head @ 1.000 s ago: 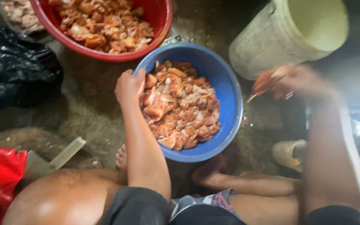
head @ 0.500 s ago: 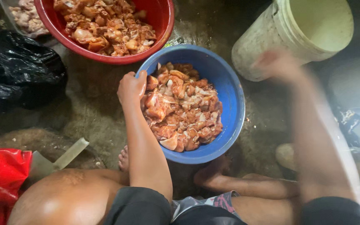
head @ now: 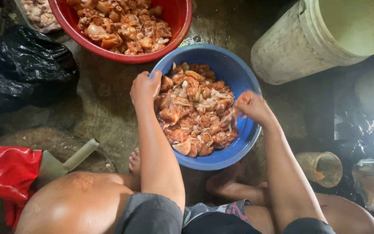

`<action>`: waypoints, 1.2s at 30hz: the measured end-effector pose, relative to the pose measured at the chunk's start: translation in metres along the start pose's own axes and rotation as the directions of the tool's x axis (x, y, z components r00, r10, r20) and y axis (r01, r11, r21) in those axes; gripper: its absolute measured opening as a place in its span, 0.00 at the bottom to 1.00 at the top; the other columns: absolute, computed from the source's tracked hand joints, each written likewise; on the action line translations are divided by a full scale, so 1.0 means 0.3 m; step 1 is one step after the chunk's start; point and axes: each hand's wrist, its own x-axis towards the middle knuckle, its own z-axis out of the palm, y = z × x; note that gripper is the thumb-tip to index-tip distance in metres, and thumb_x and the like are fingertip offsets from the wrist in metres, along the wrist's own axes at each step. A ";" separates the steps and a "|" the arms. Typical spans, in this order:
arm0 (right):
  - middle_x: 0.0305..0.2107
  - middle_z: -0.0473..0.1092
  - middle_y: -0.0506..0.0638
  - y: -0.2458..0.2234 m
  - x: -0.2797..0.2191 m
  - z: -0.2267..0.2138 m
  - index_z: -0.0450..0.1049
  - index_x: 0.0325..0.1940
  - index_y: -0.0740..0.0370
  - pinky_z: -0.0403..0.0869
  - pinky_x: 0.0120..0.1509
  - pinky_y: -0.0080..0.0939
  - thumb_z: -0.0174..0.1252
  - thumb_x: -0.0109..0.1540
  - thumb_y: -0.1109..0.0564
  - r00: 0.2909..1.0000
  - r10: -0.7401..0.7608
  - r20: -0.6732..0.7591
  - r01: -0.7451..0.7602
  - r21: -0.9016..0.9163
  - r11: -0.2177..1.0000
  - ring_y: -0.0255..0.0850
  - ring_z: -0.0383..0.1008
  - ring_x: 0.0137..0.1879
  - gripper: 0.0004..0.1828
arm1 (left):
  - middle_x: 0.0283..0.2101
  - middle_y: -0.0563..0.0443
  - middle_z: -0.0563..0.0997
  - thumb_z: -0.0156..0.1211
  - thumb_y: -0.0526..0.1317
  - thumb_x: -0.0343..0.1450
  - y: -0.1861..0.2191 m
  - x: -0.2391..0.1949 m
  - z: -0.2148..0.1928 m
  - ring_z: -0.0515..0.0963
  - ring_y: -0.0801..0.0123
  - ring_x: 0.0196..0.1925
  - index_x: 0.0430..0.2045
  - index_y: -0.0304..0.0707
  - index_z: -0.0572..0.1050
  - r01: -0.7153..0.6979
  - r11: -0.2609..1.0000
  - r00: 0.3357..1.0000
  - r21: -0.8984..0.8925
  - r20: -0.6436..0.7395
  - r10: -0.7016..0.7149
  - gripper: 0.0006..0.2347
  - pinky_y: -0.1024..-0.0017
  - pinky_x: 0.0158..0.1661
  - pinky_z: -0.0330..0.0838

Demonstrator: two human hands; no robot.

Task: The person sits on the floor and uses their hands to mix and separate pieces of raw meat in a blue bowl. They repeatedly pick up pieces of meat and transfer them into a nearby white bucket.

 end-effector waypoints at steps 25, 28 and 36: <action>0.37 0.79 0.57 -0.439 -0.186 -0.827 0.79 0.36 0.70 0.75 0.48 0.39 0.57 0.54 0.59 0.877 -0.386 -0.287 0.390 -0.047 0.920 0.41 0.78 0.39 0.12 | 0.45 0.31 0.82 0.51 0.59 0.66 0.012 -0.025 -0.028 0.80 0.37 0.50 0.38 0.39 0.81 -0.008 1.000 1.000 -0.002 0.005 0.008 0.23 0.48 0.51 0.72; 0.38 0.79 0.56 -0.472 -0.125 -0.994 0.79 0.40 0.67 0.76 0.49 0.41 0.59 0.55 0.55 0.727 -0.372 -0.578 0.307 -0.211 0.928 0.42 0.78 0.39 0.15 | 0.45 0.31 0.82 0.51 0.59 0.67 0.016 -0.031 -0.026 0.80 0.37 0.51 0.38 0.37 0.82 -0.010 1.000 1.000 0.011 0.019 0.009 0.24 0.48 0.52 0.72; 0.39 0.80 0.54 -0.192 0.013 -0.437 0.81 0.49 0.60 0.77 0.50 0.47 0.65 0.56 0.44 0.996 -0.082 -0.046 0.055 -0.431 0.901 0.45 0.80 0.42 0.23 | 0.46 0.32 0.82 0.51 0.59 0.66 0.011 -0.028 -0.024 0.79 0.38 0.51 0.41 0.39 0.81 -0.008 1.000 1.000 0.002 0.003 0.008 0.24 0.49 0.51 0.72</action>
